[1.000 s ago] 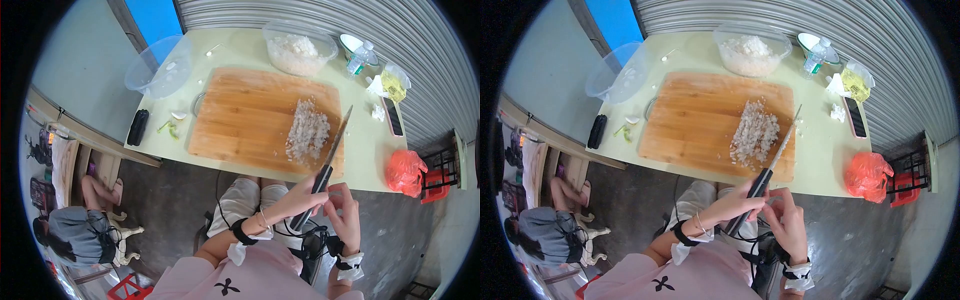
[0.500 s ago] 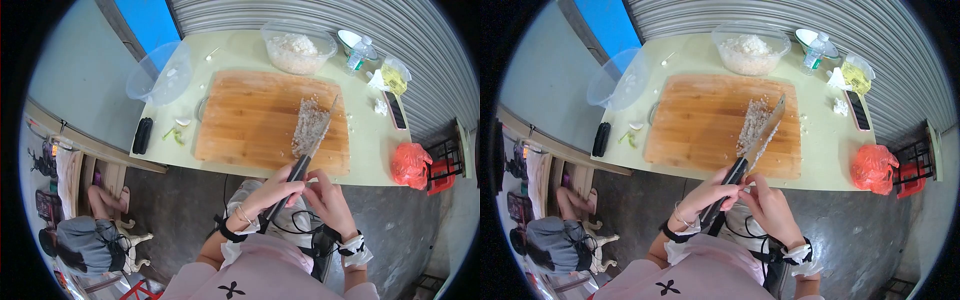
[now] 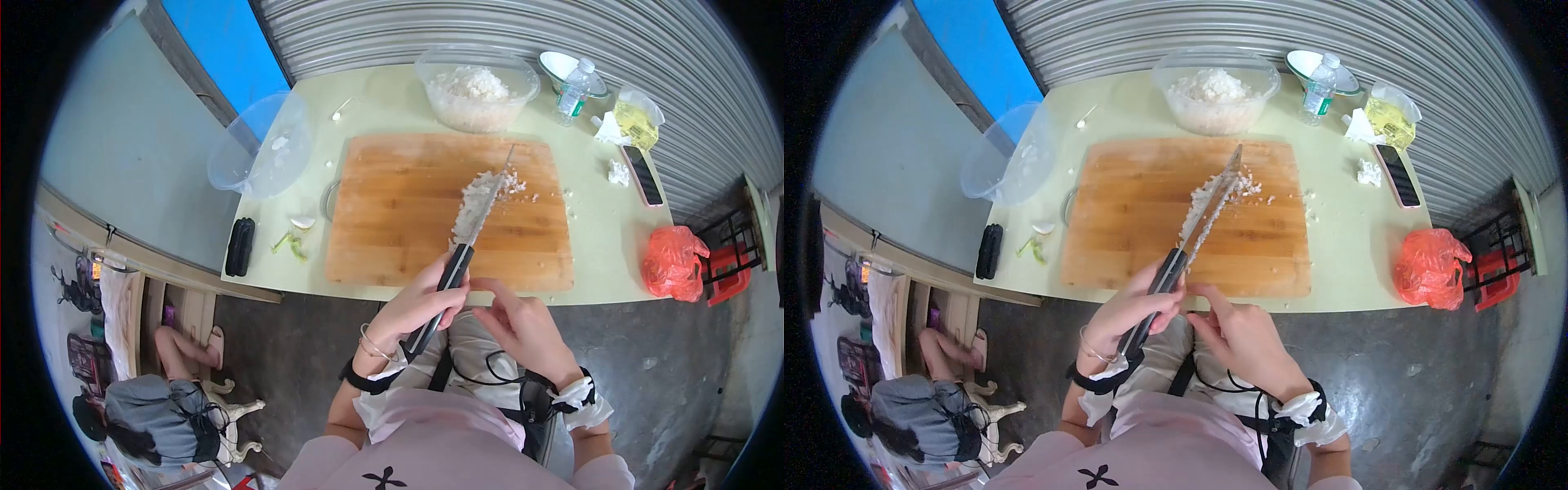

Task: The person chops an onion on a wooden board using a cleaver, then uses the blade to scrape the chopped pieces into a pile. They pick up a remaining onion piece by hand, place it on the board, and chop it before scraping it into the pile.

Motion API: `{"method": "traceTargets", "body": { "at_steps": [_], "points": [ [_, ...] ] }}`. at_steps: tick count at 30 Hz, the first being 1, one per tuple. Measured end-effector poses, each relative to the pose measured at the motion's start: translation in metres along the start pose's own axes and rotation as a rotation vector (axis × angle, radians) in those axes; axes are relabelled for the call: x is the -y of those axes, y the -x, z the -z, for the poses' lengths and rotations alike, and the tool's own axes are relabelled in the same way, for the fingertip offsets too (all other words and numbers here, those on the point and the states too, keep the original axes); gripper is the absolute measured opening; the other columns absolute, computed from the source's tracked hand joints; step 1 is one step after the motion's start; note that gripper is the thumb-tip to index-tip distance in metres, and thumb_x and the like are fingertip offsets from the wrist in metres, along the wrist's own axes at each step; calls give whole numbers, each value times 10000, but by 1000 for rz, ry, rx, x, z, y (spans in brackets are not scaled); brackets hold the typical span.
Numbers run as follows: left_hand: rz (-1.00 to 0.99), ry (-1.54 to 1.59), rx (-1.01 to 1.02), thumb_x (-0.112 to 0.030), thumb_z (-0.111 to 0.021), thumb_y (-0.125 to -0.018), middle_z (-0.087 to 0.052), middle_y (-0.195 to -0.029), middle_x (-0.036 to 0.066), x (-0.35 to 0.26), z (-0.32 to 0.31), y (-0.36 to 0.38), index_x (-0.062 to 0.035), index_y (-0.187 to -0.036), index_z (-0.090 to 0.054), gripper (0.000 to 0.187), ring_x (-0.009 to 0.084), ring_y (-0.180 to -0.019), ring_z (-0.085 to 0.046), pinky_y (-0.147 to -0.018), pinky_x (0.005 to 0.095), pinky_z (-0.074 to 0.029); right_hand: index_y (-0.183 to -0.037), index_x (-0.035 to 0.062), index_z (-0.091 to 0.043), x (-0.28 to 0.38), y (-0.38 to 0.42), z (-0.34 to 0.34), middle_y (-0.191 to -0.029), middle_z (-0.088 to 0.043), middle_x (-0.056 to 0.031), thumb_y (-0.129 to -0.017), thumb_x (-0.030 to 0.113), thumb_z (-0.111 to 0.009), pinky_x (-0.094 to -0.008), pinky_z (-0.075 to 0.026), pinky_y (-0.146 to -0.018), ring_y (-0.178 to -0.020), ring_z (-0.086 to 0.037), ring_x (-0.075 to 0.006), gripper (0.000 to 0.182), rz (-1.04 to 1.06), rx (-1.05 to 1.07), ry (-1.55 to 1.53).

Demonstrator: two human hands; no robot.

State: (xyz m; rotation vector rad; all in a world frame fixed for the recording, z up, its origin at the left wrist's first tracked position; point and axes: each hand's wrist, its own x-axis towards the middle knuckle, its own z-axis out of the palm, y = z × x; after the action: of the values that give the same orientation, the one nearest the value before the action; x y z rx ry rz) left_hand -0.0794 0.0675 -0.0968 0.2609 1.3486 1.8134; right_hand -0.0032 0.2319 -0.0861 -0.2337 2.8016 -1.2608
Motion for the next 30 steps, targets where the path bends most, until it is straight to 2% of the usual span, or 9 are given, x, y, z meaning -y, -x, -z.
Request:
{"method": "traceTargets", "body": {
  "at_steps": [4, 6, 7, 9, 10, 15, 17, 30],
  "points": [
    [-4, 59, 32, -51, -517, -787, -423, -727, 14, -6, 0, 4, -41, -947, -403, 197, 48, -452, -410, -386, 174, -310, -1079, 56, -512, -3, 13, 16, -538, -518, -114, -811, 132, -579, -346, -413, -468, -475, -544, -274, 287, -40, -103, -29],
    [-62, 100, 5, -12, -506, -761, -409, -730, 18, -9, -2, 9, -36, -941, -396, 212, 51, -454, -397, -388, 179, -313, -1068, 47, -542, -2, 20, 26, -514, -483, -89, -802, 94, -591, -306, -387, -448, -426, -500, -214, 275, -79, -204, -55],
    [-58, 96, 10, -12, -506, -761, -409, -730, 18, -10, -1, 11, -36, -941, -396, 212, 51, -454, -397, -388, 179, -313, -1068, 47, -542, -2, 23, 31, -514, -483, -89, -802, 94, -591, -306, -387, -448, -426, -500, -214, 275, -83, -209, -57],
    [-135, 123, 52, 20, -496, -732, -407, -738, 26, -12, 2, 14, -29, -932, -392, 230, 57, -456, -391, -396, 182, -324, -1059, 37, -546, -2, 29, 37, -504, -448, -70, -796, 60, -597, -265, -360, -436, -408, -449, -147, 269, -136, -247, -114],
    [-110, 124, 19, 30, -493, -715, -406, -736, 28, -15, 0, 15, -21, -930, -392, 243, 58, -462, -395, -399, 185, -330, -1049, 33, -550, -3, 31, 38, -501, -433, -54, -802, 50, -591, -241, -343, -431, -409, -424, -109, 251, -130, -270, -120],
    [-109, 173, -57, 18, -499, -720, -406, -744, 28, 11, 10, 8, -28, -936, -394, 245, 62, -472, -393, -400, 182, -330, -1041, 32, -561, -5, 34, 37, -500, -441, -44, -804, 52, -589, -236, -349, -430, -410, -426, -102, 239, -133, -272, -149],
    [-113, 285, -97, 11, -499, -728, -402, -750, 29, 12, 9, 7, -31, -947, -396, 245, 63, -467, -381, -400, 181, -328, -1041, 33, -564, -4, 34, 37, -498, -443, -41, -804, 52, -588, -234, -350, -430, -410, -425, -102, 239, -125, -276, -156],
    [-139, 327, -122, 50, -456, -689, -393, -749, 35, 11, -5, 7, -40, -940, -391, 275, 76, -465, -393, -393, 205, -320, -1046, 36, -566, -2, 40, 42, -502, -453, -60, -799, 51, -582, -246, -355, -429, -413, -441, -107, 247, -105, -257, -132]
  ]
}}
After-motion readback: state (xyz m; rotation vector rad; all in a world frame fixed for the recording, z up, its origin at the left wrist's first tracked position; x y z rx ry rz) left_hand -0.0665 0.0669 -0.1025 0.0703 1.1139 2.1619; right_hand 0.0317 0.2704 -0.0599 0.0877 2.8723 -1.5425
